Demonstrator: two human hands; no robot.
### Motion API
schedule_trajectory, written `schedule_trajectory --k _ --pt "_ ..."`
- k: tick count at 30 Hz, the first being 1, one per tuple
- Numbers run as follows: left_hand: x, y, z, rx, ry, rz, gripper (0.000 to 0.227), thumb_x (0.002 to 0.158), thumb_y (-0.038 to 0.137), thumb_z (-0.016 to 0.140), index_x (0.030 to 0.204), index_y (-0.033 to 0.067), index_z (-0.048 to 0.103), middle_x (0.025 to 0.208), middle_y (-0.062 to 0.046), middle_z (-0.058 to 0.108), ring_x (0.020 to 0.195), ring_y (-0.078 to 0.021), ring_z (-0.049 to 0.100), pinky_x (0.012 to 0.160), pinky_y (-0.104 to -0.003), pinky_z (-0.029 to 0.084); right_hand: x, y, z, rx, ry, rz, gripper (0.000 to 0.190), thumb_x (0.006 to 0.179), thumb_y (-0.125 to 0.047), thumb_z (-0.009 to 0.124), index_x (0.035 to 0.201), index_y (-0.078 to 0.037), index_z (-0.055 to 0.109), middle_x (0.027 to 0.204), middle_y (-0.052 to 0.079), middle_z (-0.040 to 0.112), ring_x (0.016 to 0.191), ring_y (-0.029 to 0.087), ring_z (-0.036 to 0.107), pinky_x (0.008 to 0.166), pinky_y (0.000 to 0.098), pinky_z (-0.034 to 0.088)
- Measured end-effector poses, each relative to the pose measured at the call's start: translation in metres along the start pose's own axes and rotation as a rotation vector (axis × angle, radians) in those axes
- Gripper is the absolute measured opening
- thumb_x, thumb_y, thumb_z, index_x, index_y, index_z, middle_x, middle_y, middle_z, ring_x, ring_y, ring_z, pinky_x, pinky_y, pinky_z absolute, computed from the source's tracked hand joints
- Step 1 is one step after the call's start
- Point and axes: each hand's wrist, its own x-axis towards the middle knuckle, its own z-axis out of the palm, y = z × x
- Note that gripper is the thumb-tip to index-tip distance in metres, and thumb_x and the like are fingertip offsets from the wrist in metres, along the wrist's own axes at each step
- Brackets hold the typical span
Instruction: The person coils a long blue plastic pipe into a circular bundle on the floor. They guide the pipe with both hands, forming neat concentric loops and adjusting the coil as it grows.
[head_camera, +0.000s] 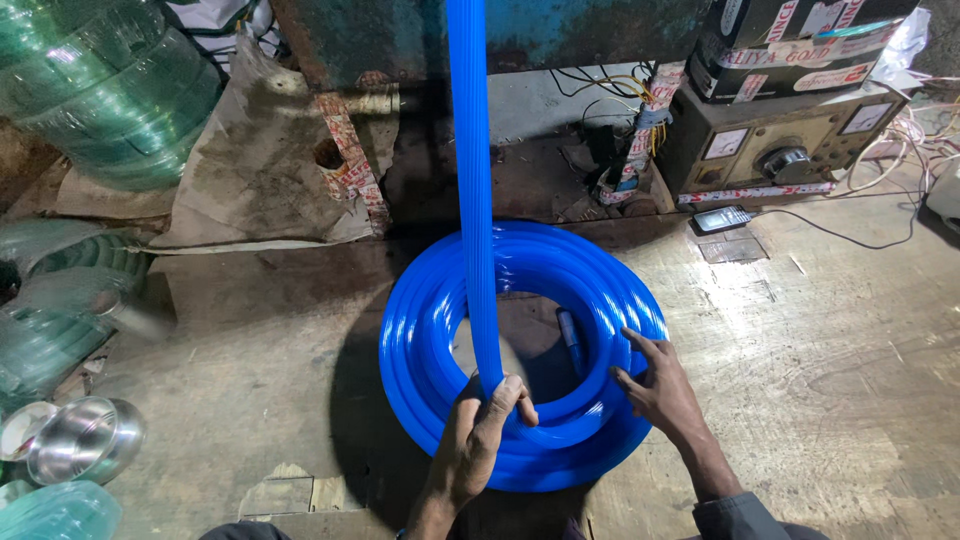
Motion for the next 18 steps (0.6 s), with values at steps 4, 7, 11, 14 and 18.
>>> schedule_trajectory --k 4,7,11,14,18 --pt "0.001 -0.008 -0.009 -0.004 -0.020 -0.088 0.045 0.096 0.038 0.049 0.068 0.0093 0.069 0.075 -0.001 0.073 0.083 -0.0148 0.071 0.093 -0.032 0.053 -0.003 0.000 0.004 0.022 0.002 -0.013 0.068 0.091 -0.029 0.068 0.154 -0.030 0.042 0.133 0.010 0.045 0.077 0.018 0.059 0.058 0.0331 0.066" --pt "0.003 -0.017 -0.017 0.066 0.006 -0.036 0.043 0.096 0.035 0.051 0.066 0.0094 0.071 0.075 0.000 0.072 0.084 -0.0153 0.070 0.093 -0.032 0.050 -0.001 0.012 0.008 -0.083 0.040 -0.069 0.069 0.092 -0.038 0.065 0.156 -0.029 0.040 0.129 0.009 0.048 0.088 0.020 0.059 0.077 0.0330 0.057" --pt "0.005 -0.027 -0.030 0.125 0.024 -0.055 0.046 0.094 0.039 0.051 0.065 0.0108 0.074 0.078 0.001 0.076 0.089 -0.0144 0.071 0.102 -0.032 0.045 -0.010 0.015 0.013 -0.139 0.044 -0.113 0.079 0.085 -0.054 0.064 0.156 -0.028 0.038 0.137 0.014 0.044 0.111 0.028 0.055 0.089 0.0435 0.056" --pt "0.004 -0.030 -0.034 0.098 0.016 -0.078 0.046 0.093 0.040 0.051 0.067 0.0109 0.075 0.080 0.001 0.078 0.091 -0.0145 0.071 0.102 -0.033 0.047 -0.024 0.008 0.016 -0.197 0.046 -0.108 0.084 0.083 -0.056 0.067 0.155 -0.025 0.037 0.145 0.017 0.039 0.124 0.036 0.056 0.093 0.0536 0.059" --pt "-0.001 -0.036 -0.035 0.072 0.012 -0.125 0.049 0.091 0.045 0.052 0.068 0.0113 0.077 0.084 0.002 0.077 0.094 -0.0138 0.070 0.106 -0.034 0.044 -0.045 -0.004 0.022 -0.332 0.038 -0.061 0.089 0.081 -0.058 0.070 0.155 -0.023 0.034 0.145 0.015 0.038 0.107 0.038 0.068 0.079 0.0557 0.063"
